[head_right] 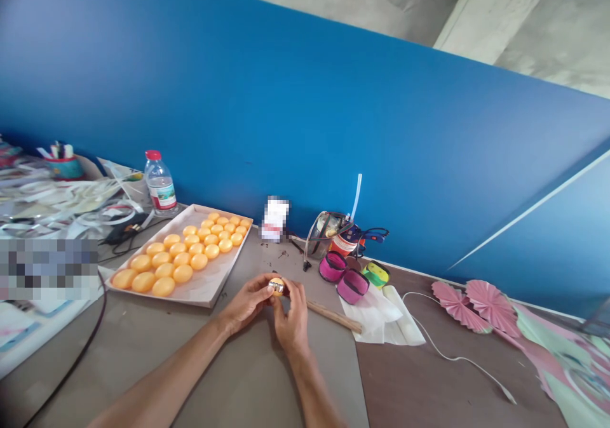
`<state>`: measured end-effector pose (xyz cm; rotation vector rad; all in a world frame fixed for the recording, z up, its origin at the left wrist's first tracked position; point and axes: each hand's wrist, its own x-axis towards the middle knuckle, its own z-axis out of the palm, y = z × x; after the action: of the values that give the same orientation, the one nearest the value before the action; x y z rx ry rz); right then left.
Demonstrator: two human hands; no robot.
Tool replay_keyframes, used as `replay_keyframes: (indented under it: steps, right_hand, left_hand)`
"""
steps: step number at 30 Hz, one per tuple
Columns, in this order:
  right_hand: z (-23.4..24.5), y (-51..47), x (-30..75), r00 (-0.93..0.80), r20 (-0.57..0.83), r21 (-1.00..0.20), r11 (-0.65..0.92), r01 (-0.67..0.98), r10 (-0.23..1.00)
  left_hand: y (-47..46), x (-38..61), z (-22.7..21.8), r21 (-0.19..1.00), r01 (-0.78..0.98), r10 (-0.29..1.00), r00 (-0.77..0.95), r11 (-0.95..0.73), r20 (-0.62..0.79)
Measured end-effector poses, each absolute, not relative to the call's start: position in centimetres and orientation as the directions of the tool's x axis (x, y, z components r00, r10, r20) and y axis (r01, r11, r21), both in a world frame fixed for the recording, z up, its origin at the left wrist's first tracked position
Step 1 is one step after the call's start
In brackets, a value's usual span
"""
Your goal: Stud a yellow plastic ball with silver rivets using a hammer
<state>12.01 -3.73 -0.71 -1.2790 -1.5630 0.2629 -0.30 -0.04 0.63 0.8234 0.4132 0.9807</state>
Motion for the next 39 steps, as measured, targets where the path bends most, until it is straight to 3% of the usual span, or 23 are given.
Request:
replay_keyframes:
  steps: [5, 11, 17, 23, 27, 34, 39]
  right_hand:
    - [-1.0, -3.4, 12.8, 0.164, 0.602, -0.621, 0.329, 0.711, 0.781]
    - [-2.8, -2.8, 13.8, 0.157, 0.570, -0.354, 0.069, 0.933, 0.806]
    - [-3.2, -3.0, 14.0, 0.072, 0.597, -0.212, 0.071, 0.975, 0.799]
    - [-2.4, -3.1, 13.8, 0.059, 0.609, -0.193, 0.076, 0.978, 0.791]
    - [-1.0, -3.4, 13.6, 0.131, 0.684, -0.230, 0.042, 0.972, 0.718]
    - [0.1, -4.5, 12.7, 0.058, 0.769, -0.237, 0.198, 0.951, 0.637]
    - [0.5, -4.7, 12.3, 0.043, 0.792, -0.245, 0.253, 0.936, 0.609]
  left_hand:
    - [0.5, -0.5, 0.5, 0.656, -0.667, 0.886, 0.464, 0.353, -0.005]
    - [1.7, -1.5, 0.6, 0.468, -0.804, 0.930, 0.332, 0.366, -0.157]
    - [2.0, -1.7, 0.5, 0.438, -0.831, 0.936, 0.261, 0.342, -0.235]
    - [2.1, -1.6, 0.4, 0.439, -0.829, 0.930, 0.242, 0.346, -0.276]
    - [2.2, -1.6, 0.2, 0.417, -0.837, 0.921, 0.236, 0.355, -0.310]
    - [2.0, -1.5, 0.6, 0.403, -0.814, 0.904, 0.330, 0.419, -0.272]
    - [1.7, -1.0, 0.5, 0.465, -0.775, 0.901, 0.328, 0.428, -0.283]
